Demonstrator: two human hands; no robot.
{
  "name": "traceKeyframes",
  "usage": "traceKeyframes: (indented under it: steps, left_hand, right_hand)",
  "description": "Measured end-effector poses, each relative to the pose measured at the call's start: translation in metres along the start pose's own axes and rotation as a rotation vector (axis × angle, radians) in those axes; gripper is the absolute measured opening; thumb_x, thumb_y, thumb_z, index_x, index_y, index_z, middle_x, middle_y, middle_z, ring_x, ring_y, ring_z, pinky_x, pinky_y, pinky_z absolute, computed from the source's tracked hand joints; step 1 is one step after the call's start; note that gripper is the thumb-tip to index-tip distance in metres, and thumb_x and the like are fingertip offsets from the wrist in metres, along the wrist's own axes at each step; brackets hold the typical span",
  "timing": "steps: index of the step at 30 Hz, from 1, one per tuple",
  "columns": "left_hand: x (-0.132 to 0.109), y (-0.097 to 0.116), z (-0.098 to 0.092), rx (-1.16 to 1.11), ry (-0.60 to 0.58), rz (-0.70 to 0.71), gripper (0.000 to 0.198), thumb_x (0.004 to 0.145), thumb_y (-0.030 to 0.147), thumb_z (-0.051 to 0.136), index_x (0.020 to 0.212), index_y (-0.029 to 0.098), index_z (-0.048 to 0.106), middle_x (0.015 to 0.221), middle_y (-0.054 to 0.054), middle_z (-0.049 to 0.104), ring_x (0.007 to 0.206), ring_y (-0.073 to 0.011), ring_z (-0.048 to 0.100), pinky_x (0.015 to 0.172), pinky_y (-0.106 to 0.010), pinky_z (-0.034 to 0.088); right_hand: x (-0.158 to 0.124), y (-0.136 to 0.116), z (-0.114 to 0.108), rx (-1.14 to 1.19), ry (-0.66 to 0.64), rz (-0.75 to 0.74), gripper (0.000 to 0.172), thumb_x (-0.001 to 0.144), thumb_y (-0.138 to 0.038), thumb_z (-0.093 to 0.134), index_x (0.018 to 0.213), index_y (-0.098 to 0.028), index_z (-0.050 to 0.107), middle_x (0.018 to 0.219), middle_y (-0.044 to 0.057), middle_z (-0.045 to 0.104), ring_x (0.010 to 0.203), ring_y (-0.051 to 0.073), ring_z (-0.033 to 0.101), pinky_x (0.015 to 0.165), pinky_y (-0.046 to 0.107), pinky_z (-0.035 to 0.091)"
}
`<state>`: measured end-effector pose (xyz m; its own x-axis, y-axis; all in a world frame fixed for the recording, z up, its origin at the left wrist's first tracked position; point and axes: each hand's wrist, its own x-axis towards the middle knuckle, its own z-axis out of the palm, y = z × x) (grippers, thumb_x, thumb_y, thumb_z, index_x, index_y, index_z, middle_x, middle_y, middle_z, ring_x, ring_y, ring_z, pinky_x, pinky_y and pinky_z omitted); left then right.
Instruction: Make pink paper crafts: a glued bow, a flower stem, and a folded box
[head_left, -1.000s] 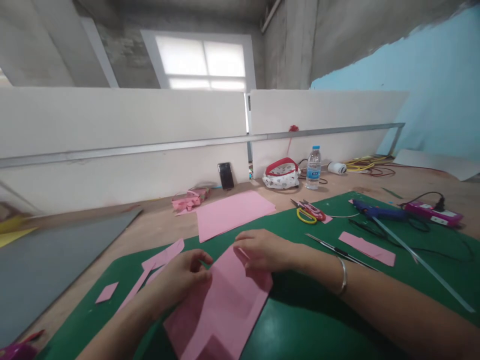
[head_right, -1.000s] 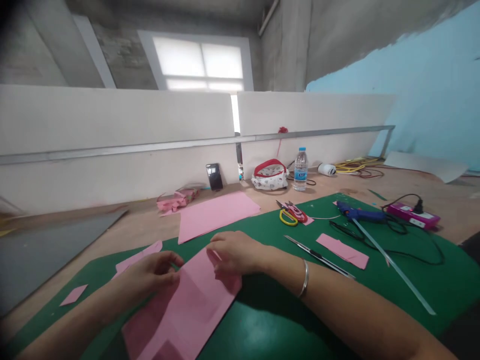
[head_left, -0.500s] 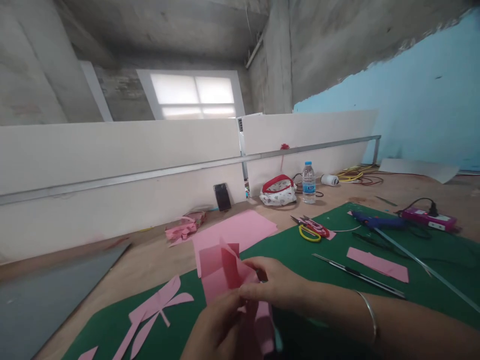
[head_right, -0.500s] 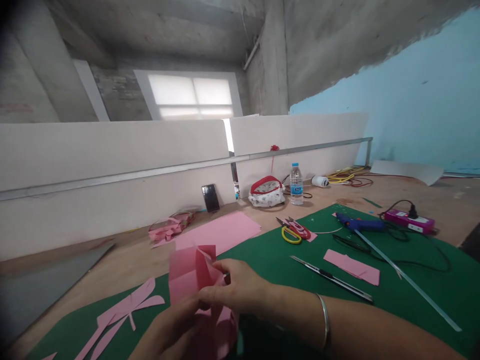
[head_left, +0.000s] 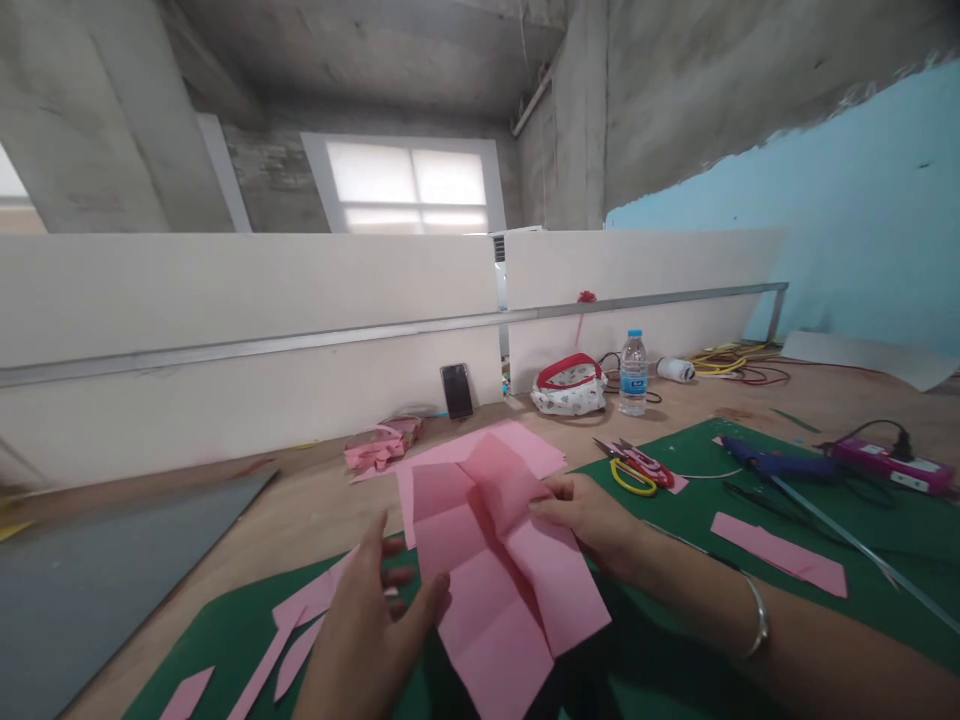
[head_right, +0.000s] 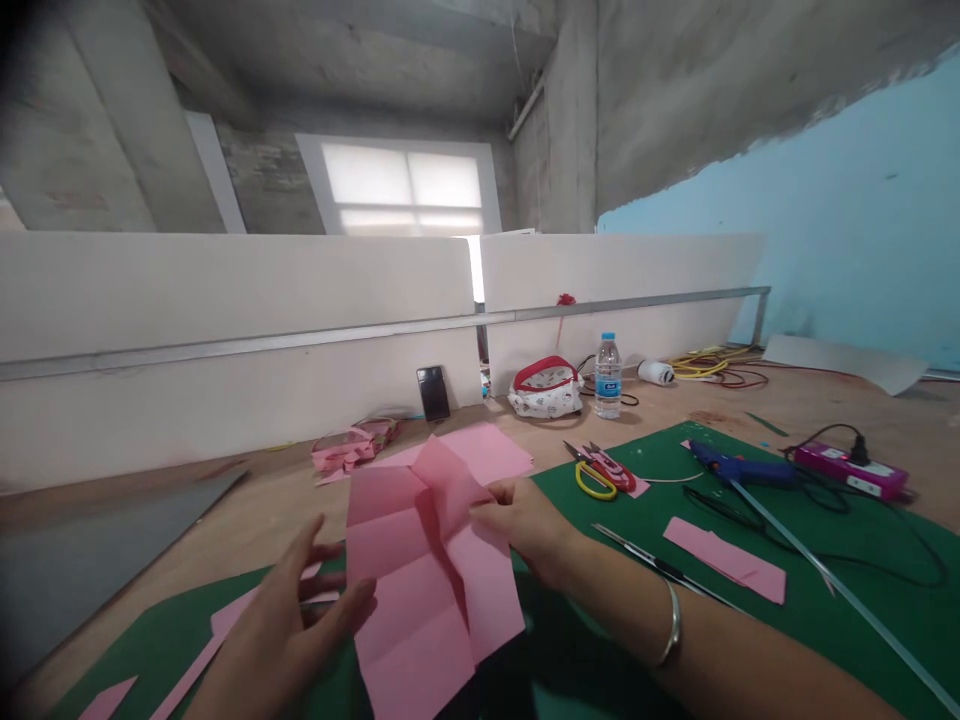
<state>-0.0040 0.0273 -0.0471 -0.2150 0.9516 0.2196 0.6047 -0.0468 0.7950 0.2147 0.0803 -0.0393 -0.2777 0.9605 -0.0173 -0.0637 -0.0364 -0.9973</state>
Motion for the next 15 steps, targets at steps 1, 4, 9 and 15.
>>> traceKeyframes:
  steps: [1,4,9,15]
  left_hand:
    - [0.002,0.000,0.000,-0.135,-0.106,-0.087,0.088,0.068,0.060,0.060,0.138,0.014,0.031,0.109,-0.014,0.063,0.090,-0.0304,0.065,0.074,-0.042,0.054]
    - [0.008,-0.002,-0.003,-0.325,-0.259,-0.199,0.048,0.061,0.049,0.070,0.096,0.017,0.063,0.078,-0.005,0.070,0.077,-0.0273,0.066,0.069,-0.034,0.052]
    - [0.017,-0.015,-0.011,-0.473,-0.250,-0.318,0.026,0.061,0.034,0.065,0.082,0.018,0.065,0.064,-0.003,0.069,0.060,-0.0234,0.065,0.061,-0.034,0.051]
    - [0.025,-0.027,-0.013,-0.546,-0.279,-0.403,0.041,0.056,0.033,0.070,0.093,0.016,0.065,0.067,-0.006,0.071,0.057,-0.0236,0.066,0.055,-0.032,0.050]
  right_hand:
    - [0.000,0.000,-0.001,0.012,-0.013,0.016,0.017,0.066,-0.026,0.065,0.077,-0.013,0.065,0.068,0.002,0.064,0.056,0.012,0.057,0.053,0.023,0.042]
    - [0.006,0.004,-0.009,0.000,-0.030,0.054,0.015,0.069,-0.024,0.065,0.079,-0.013,0.064,0.069,0.002,0.064,0.060,0.013,0.059,0.055,0.024,0.045]
    - [0.030,0.008,-0.039,-0.186,0.028,0.142,0.017,0.086,-0.025,0.061,0.096,-0.011,0.061,0.090,0.004,0.064,0.077,0.014,0.062,0.068,0.029,0.052]
    - [0.041,0.015,-0.052,-0.417,-0.043,0.239,0.032,0.091,-0.032,0.056,0.119,-0.016,0.055,0.119,0.009,0.057,0.099,0.021,0.060,0.081,0.041,0.052]
